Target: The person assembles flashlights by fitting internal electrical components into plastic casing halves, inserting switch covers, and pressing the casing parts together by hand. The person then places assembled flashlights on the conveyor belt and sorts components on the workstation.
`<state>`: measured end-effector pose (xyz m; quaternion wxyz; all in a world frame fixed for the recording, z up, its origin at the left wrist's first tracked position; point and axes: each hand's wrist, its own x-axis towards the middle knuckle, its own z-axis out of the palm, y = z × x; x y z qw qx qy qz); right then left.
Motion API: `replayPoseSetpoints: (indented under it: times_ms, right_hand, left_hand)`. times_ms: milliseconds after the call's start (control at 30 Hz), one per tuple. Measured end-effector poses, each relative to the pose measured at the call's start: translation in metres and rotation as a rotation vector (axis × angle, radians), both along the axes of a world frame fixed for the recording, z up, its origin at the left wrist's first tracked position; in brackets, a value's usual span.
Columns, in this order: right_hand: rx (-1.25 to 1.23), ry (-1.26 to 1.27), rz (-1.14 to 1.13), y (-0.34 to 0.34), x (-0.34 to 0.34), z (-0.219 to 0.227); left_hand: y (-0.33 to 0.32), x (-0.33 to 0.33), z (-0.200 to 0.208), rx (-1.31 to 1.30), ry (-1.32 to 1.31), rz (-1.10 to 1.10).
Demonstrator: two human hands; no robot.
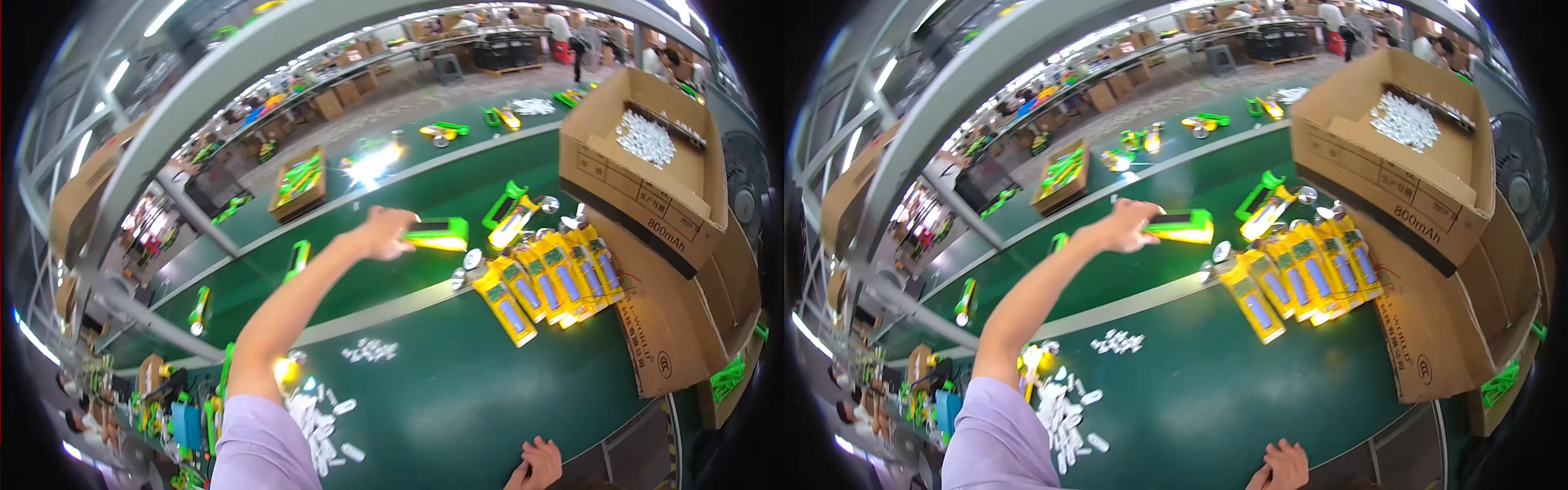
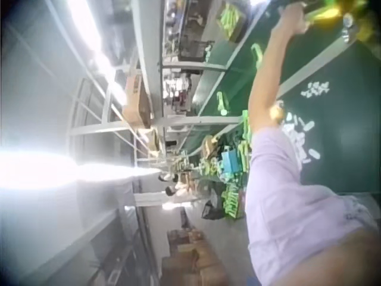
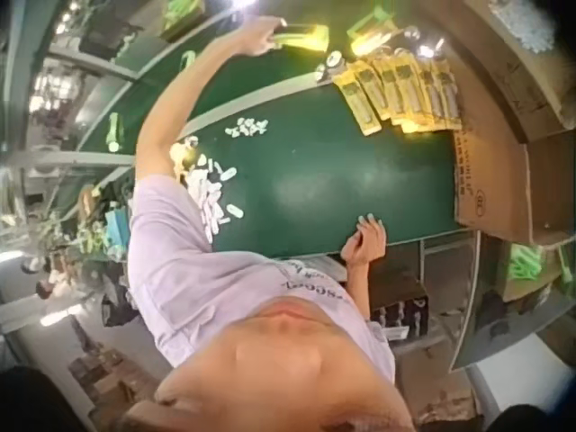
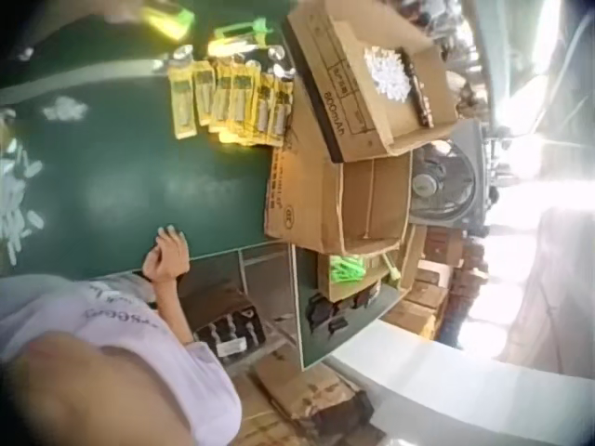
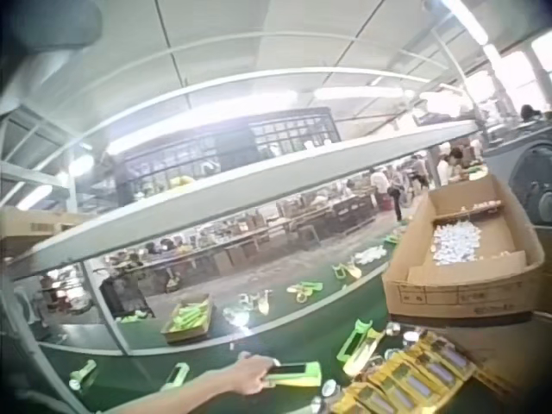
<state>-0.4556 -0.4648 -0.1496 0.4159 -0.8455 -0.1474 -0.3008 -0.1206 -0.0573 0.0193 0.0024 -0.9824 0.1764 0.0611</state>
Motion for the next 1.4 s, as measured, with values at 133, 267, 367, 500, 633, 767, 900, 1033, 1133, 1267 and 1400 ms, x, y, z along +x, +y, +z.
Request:
replayPoseSetpoints:
  times_ms: [133, 267, 367, 500, 633, 767, 900, 1033, 1133, 1267, 1400]
  right_hand:
    - [-0.001, 0.050, -0.148, 0.028, -0.009, 0.012]
    - [0.320, 0.444, 0.016, 0.029, -0.004, 0.038]
    - [1.030, 1.020, 0.522, 0.014, -0.015, 0.059]
    - [1.555, 1.560, 1.059, 0.010, -0.051, 0.049]
    - [1.705, 1.471, 0.959, 0.015, -0.080, 0.047]
    - [1.684, 1.279, 0.755, 0.028, -0.090, 0.044]
    - [1.615, 1.080, 0.725, 0.041, -0.078, 0.041]
    - [1.454, 0.963, 0.395, 0.063, -0.064, 0.066]
    - [1.449, 0.842, 0.502, 0.066, -0.066, 0.070]
    - [1.414, 0.894, 0.479, 0.076, -0.069, 0.059]
    - [1.378, 0.801, 0.453, 0.073, -0.072, 0.064]
  left_hand:
    - [-0.067, -0.132, 0.037, 0.010, 0.104, -0.193]
    - [-0.122, -0.241, 0.011, -0.098, 0.118, -0.435]
    - [-0.147, -0.304, -0.007, -0.301, 0.218, -0.549]
    - [-0.175, -0.340, -0.028, -0.359, 0.194, -0.567]
    - [-0.186, -0.350, -0.029, -0.296, 0.224, -0.598]
    - [-0.191, -0.356, -0.030, -0.337, -0.051, -0.659]
    - [-0.183, -0.349, -0.003, -0.420, -0.228, -0.430]
    - [-0.182, -0.353, 0.003, -0.674, -0.018, -0.064]
    - [-0.192, -0.359, -0.002, -0.688, 0.151, -0.045]
    - [-0.202, -0.362, -0.017, -0.742, 0.158, -0.057]
    - [-0.193, -0.357, -0.023, -1.010, 0.447, 0.084]
